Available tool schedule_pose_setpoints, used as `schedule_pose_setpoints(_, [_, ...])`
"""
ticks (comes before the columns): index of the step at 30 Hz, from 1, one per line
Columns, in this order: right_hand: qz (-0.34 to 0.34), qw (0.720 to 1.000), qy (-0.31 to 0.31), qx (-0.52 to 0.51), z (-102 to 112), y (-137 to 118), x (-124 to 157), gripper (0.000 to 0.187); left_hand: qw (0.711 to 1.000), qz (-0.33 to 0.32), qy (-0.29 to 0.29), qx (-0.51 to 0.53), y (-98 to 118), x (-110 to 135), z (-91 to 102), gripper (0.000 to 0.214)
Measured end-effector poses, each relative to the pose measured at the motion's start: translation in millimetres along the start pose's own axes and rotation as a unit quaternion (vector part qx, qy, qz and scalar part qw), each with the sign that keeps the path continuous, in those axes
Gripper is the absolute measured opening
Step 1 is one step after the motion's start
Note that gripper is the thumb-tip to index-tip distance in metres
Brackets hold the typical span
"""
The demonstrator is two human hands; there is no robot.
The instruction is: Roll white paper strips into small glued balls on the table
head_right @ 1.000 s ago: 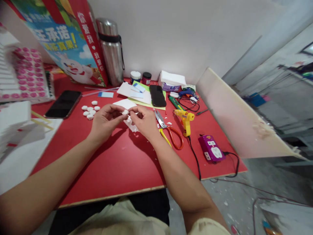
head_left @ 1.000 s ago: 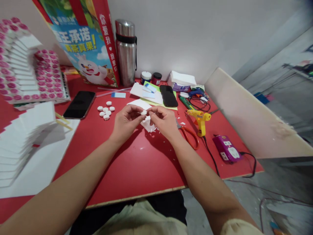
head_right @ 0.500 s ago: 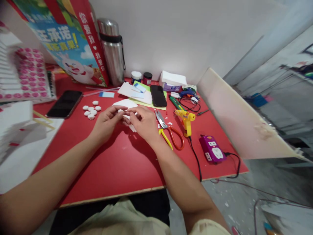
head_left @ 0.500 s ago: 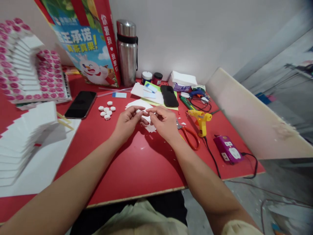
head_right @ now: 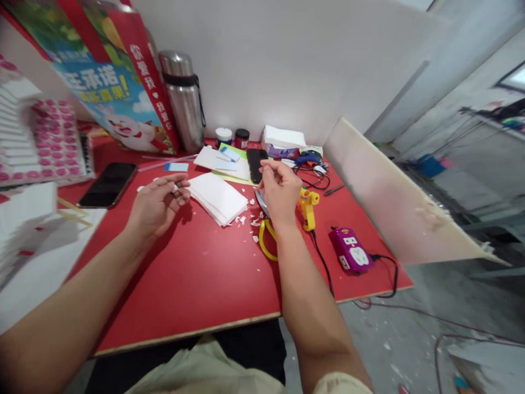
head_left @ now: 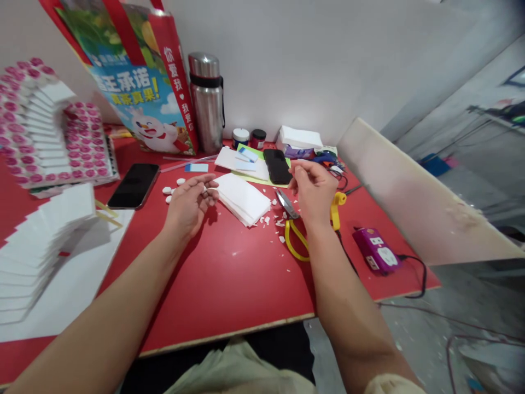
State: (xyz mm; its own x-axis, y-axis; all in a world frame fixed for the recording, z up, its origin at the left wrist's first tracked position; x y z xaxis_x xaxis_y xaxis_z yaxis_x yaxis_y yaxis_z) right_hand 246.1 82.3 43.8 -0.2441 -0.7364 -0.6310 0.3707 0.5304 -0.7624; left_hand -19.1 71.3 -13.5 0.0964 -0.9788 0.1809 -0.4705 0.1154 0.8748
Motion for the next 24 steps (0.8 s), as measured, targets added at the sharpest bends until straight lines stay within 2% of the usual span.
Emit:
schedule_pose_setpoints(4, [-0.002,1.0,0.013,-0.014,4,-1,-4,0.013,0.999,-0.009,-0.007,-0.034,3,0,0.8,0.011])
schedule_pose_setpoints(7, [-0.004,1.0,0.004,0.001,2,0,-1,0.014,0.995,-0.039,0.021,-0.086,11,-5,7.1,0.018])
schedule_pose_setpoints(10, [0.02,0.999,-0.01,0.032,-1,-1,2,0.017,0.979,-0.086,0.06,-0.176,26,-10,16.2,0.016])
schedule_pose_setpoints(12, [0.037,0.998,-0.019,0.049,-2,-1,4,0.018,0.966,-0.073,0.069,-0.239,36,-14,23.6,0.017])
schedule_pose_setpoints(14, [0.042,0.997,-0.024,0.06,-4,-2,5,0.018,0.963,-0.063,0.074,-0.253,48,-16,33.5,0.02])
schedule_pose_setpoints(18, [0.047,0.996,-0.033,0.061,-7,-6,6,0.017,0.947,-0.097,0.096,-0.291,72,-20,52.2,0.02])
schedule_pose_setpoints(20, [0.05,0.996,-0.038,0.061,-8,-7,7,0.017,0.939,-0.117,0.098,-0.309,74,-23,56.4,0.02])
schedule_pose_setpoints(24, [0.047,0.996,-0.052,0.057,-12,-4,10,0.018,0.934,-0.098,0.033,-0.341,52,-38,50.2,0.035])
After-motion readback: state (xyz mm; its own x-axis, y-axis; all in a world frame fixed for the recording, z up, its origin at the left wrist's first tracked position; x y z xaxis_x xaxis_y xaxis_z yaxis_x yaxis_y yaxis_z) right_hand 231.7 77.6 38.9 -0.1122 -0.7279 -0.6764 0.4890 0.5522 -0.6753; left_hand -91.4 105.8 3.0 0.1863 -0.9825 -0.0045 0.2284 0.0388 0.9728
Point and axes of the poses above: each hand's wrist, its own x-axis away from the middle knuckle, its own z-axis out of the back of the hand, y = z × x, the point moved 5 cm from there along -x, towards the middle knuckle, and after that the axes turned 8 degrees about z, right-handed, at the moved point
